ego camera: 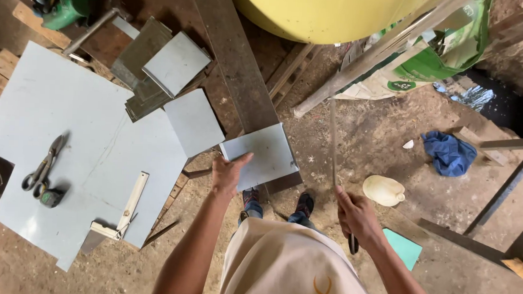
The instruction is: Shaping small metal sheets with a hand scraper and assembling them onto a cylindrical frame of a ventilation turbine.
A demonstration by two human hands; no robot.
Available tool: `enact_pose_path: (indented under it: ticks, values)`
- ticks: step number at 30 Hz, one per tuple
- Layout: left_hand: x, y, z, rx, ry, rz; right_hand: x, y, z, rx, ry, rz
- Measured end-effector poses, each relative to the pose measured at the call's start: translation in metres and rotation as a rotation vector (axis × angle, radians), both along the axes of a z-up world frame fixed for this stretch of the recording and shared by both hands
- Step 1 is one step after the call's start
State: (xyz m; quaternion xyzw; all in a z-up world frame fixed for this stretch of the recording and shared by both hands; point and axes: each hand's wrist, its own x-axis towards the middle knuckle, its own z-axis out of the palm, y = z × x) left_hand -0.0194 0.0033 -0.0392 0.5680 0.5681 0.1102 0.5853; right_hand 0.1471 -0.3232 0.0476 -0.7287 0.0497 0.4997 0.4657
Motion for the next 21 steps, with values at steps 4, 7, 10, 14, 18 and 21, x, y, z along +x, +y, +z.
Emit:
enact_pose_path:
  ticks: [4,7,10,14,18,21]
  values:
    - [0.01,-0.003,0.038,-0.07,-0.042,-0.006,-0.02,0.023,0.016,-0.211,-0.092,0.075]
    - [0.011,0.0,0.03,-0.072,-0.28,0.04,-0.022,0.027,0.023,-0.296,-0.211,0.506]
    - [0.005,-0.007,0.011,-0.021,0.017,0.029,-0.023,0.012,0.038,-0.422,-0.266,0.478]
    - [0.006,-0.01,0.04,-0.068,-0.14,0.039,-0.039,0.001,0.019,-0.324,-0.246,0.355]
    - [0.013,-0.01,0.05,-0.032,-0.213,0.035,-0.038,-0.015,-0.002,-0.406,-0.326,0.509]
    - [0.007,-0.005,0.031,-0.036,-0.117,0.034,-0.031,-0.012,0.021,-0.277,-0.24,0.228]
